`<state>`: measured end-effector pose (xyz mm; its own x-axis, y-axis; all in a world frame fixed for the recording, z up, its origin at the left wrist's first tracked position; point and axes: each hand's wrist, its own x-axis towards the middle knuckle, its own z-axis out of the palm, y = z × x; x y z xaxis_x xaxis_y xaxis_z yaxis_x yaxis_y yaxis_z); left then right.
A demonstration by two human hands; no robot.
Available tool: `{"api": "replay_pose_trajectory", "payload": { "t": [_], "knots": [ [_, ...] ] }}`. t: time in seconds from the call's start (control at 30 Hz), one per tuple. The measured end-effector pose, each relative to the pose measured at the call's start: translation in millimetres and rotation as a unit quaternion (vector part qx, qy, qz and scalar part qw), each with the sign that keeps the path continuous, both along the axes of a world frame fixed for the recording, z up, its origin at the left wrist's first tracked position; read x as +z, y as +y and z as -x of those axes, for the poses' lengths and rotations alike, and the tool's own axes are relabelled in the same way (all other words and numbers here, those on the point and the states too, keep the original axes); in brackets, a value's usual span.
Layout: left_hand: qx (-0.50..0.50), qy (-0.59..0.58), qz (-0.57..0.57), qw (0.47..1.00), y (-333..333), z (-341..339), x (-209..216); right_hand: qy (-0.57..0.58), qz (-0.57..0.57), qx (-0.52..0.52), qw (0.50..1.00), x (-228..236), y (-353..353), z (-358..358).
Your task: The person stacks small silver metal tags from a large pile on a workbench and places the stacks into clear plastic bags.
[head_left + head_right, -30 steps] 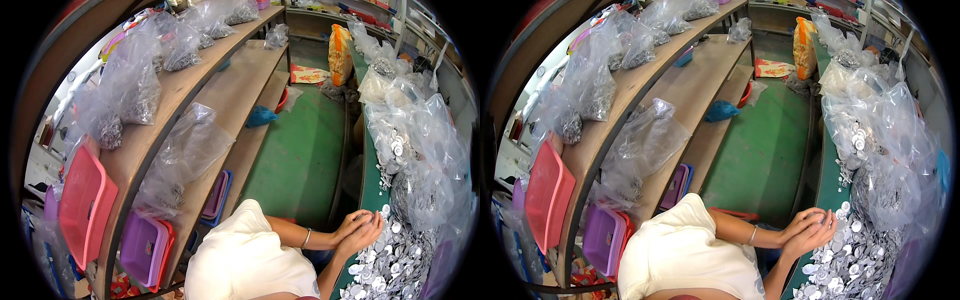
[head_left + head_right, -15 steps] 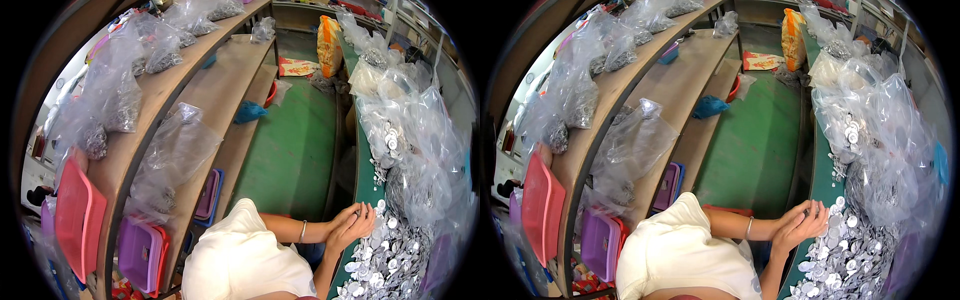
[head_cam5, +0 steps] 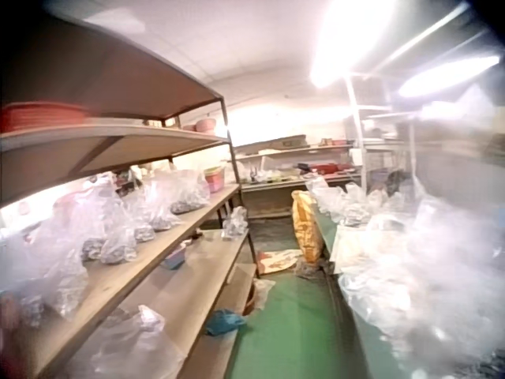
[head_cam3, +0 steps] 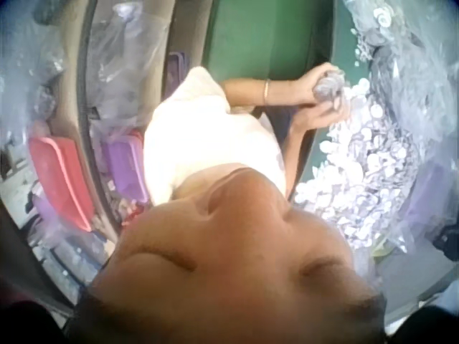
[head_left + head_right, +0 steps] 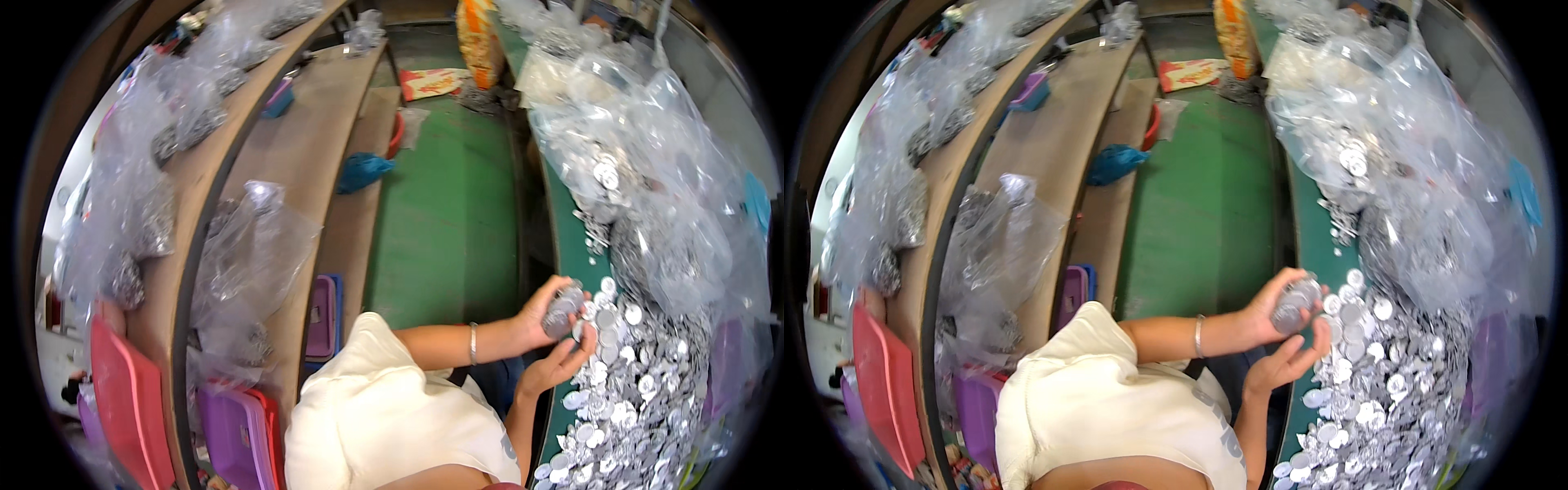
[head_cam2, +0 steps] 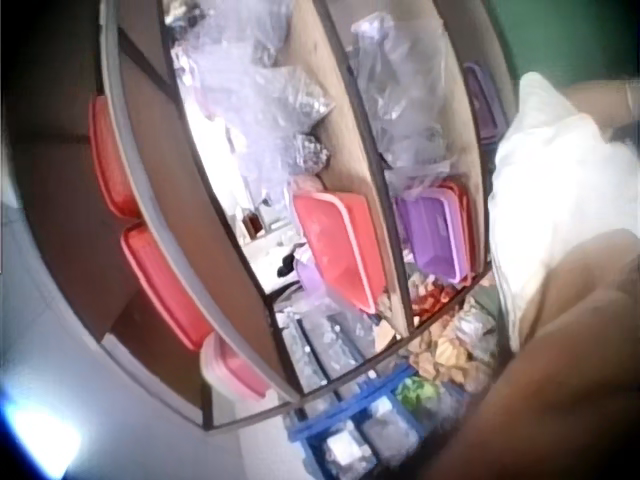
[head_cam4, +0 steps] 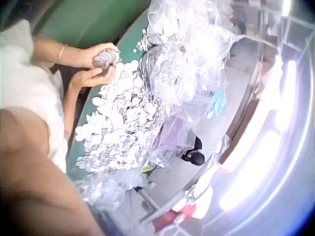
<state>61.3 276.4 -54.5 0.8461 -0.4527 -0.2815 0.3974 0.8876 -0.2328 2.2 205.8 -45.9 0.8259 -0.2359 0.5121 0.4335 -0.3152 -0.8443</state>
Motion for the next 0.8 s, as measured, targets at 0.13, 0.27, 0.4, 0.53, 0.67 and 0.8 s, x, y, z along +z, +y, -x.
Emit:
{"api": "replay_pose_trajectory", "payload": {
  "t": [0.13,0.27,0.4,0.53,0.67,0.8],
  "knots": [
    [0.030,0.007,0.005,1.000,24,-24,2,0.076,-0.049,0.037,0.995,-9,-14,12],
    [0.096,-0.027,-0.013,0.995,48,-74,12,0.118,-0.067,0.093,0.986,-12,-20,16],
    [0.117,-0.077,-0.069,0.988,61,-126,47,0.155,-0.088,0.107,0.978,-19,-24,20],
    [0.122,-0.114,-0.113,0.979,56,-196,73,0.175,-0.082,0.138,0.972,-26,-27,19],
    [0.210,-0.082,-0.309,0.924,30,-259,77,0.182,-0.067,0.156,0.968,-25,-29,17],
    [0.196,-0.149,-0.451,0.858,20,-301,47,0.201,-0.058,0.143,0.967,-23,-31,17]
  ]
}}
